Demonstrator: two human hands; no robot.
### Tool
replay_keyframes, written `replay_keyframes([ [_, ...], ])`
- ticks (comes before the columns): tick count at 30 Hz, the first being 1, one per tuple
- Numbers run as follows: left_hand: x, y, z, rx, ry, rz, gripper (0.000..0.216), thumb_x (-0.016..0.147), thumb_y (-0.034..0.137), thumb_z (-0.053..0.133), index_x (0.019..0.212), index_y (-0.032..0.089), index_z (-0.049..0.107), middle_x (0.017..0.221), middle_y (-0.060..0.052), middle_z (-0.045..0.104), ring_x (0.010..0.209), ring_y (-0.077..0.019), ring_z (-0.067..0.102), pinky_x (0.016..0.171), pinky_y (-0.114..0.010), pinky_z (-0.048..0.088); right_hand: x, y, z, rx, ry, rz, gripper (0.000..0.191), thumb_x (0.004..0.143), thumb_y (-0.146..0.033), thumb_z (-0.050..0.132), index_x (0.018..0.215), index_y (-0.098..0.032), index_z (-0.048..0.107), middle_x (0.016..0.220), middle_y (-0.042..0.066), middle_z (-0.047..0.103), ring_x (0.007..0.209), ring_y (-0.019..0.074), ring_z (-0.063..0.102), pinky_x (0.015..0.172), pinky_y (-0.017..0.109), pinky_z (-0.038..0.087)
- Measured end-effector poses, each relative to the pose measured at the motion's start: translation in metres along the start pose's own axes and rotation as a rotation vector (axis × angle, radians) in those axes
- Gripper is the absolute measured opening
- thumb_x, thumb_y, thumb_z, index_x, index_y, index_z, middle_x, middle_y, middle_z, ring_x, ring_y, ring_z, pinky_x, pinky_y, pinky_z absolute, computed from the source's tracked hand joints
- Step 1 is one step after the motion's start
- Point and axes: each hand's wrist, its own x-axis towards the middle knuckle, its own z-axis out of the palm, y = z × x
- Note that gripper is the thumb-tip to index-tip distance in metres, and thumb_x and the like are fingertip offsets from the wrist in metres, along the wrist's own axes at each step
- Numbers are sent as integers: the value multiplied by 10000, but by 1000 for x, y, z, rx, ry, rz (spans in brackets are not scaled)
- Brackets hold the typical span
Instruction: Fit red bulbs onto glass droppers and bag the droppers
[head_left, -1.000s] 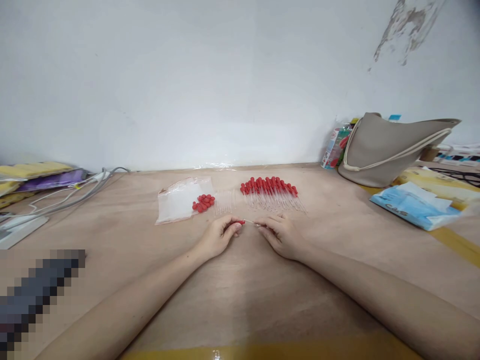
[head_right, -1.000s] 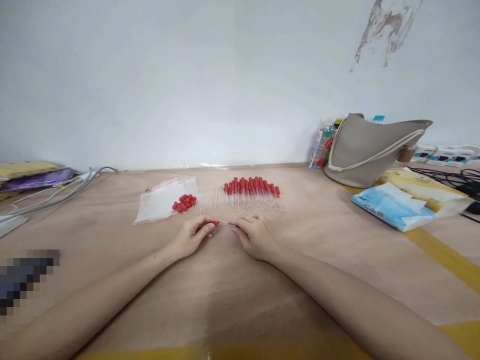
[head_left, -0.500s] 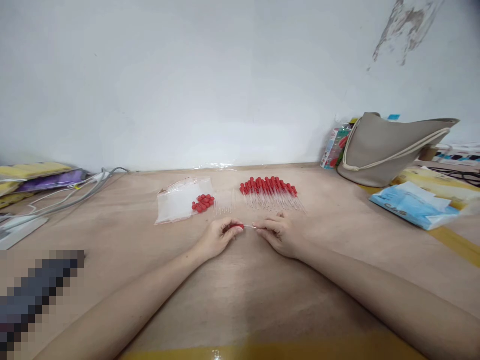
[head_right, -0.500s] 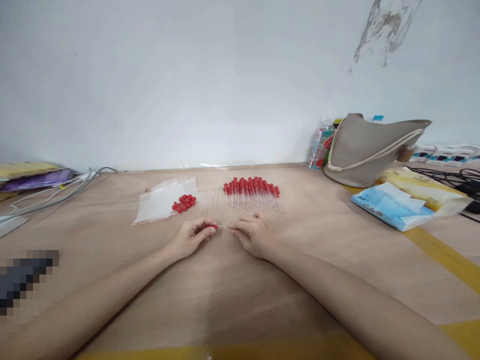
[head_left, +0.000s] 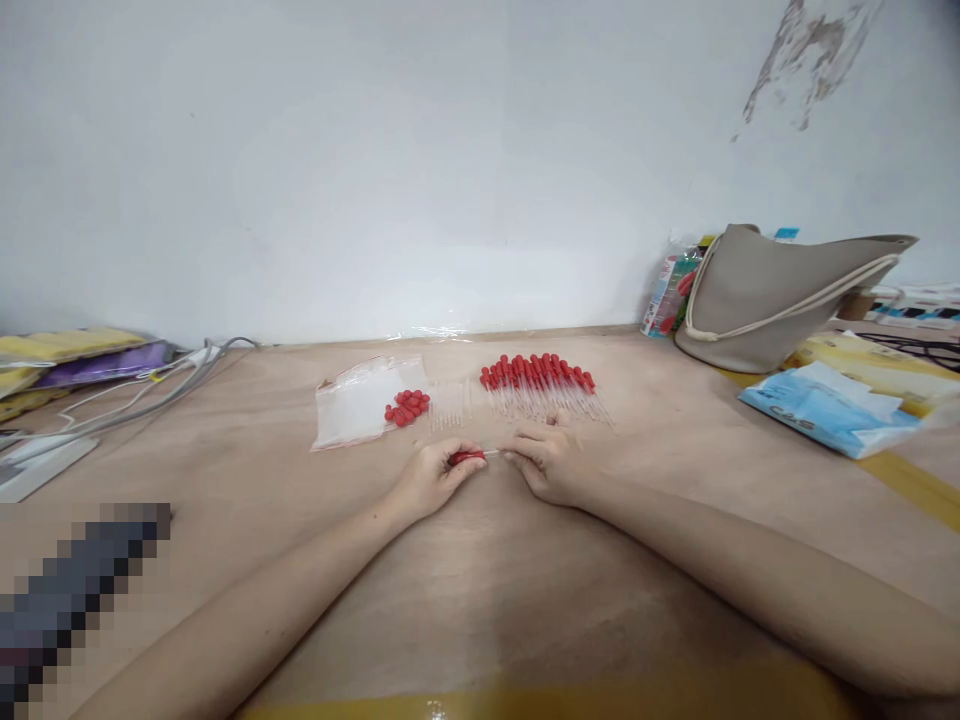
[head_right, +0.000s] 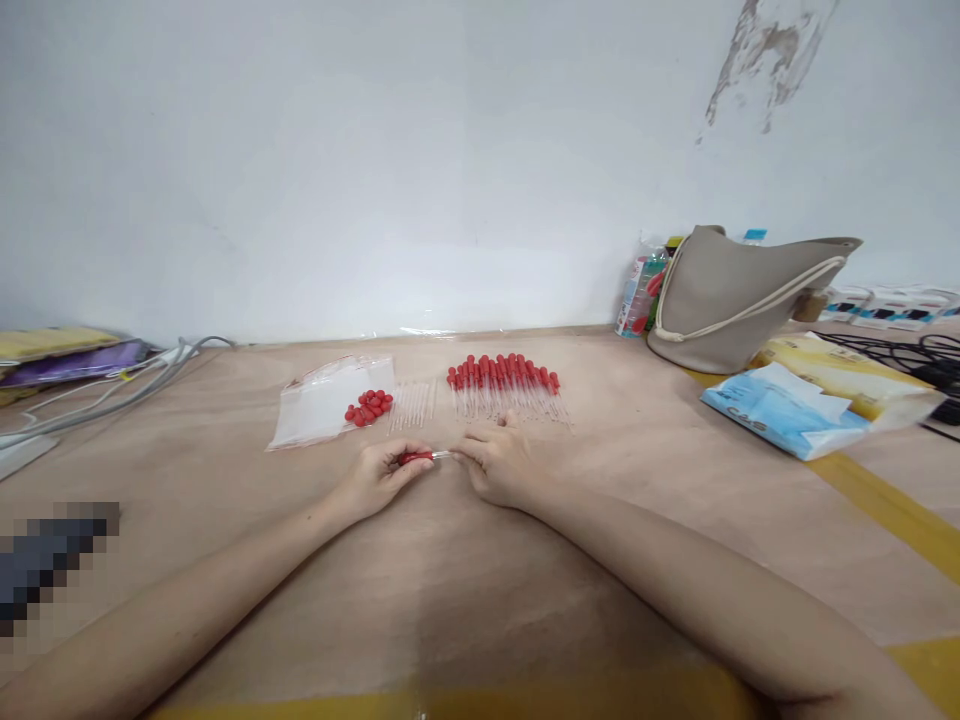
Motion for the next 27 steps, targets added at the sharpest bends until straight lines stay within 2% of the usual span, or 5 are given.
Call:
replay_keyframes([
  [12,1,-9,-2,60,21,121,181,802,310,534,885,175,622,829,-26,671,734,-134,611,665,-241,481,15,-7,7,56,-233,80,245,866,-212,379,792,-173,610,732,15,649,619,114,485,722,309,198],
  [18,7,-12,-6,151,38,229,151,814,290,516,870,178,601,804,-29,651,721,-139,598,671,-260,475,25,-17,-7,4,-337,115,269,861,-218,376,755,-161,617,751,38,662,658,131,523,740,313,232],
  [21,8,-16,-9,182,115,217,171,814,277,511,944,184,569,865,-41,612,745,-143,585,681,-274,482,34,-15,-17,-12,-389,134,237,812,-197,423,719,-167,639,714,37,665,654,141,544,732,307,265],
  [24,8,-19,-11,187,192,122,306,783,279,544,1069,181,500,931,-50,547,721,-131,569,664,-277,496,47,-3,-22,82,-359,334,234,786,-232,441,683,-176,643,652,20,650,599,130,540,639,258,308],
  [27,8,-20,-11,220,147,112,203,781,268,535,963,180,549,863,-31,535,707,-129,551,658,-276,487,64,13,-15,95,-256,641,281,785,-304,432,621,-179,624,629,25,635,602,139,548,571,242,313],
])
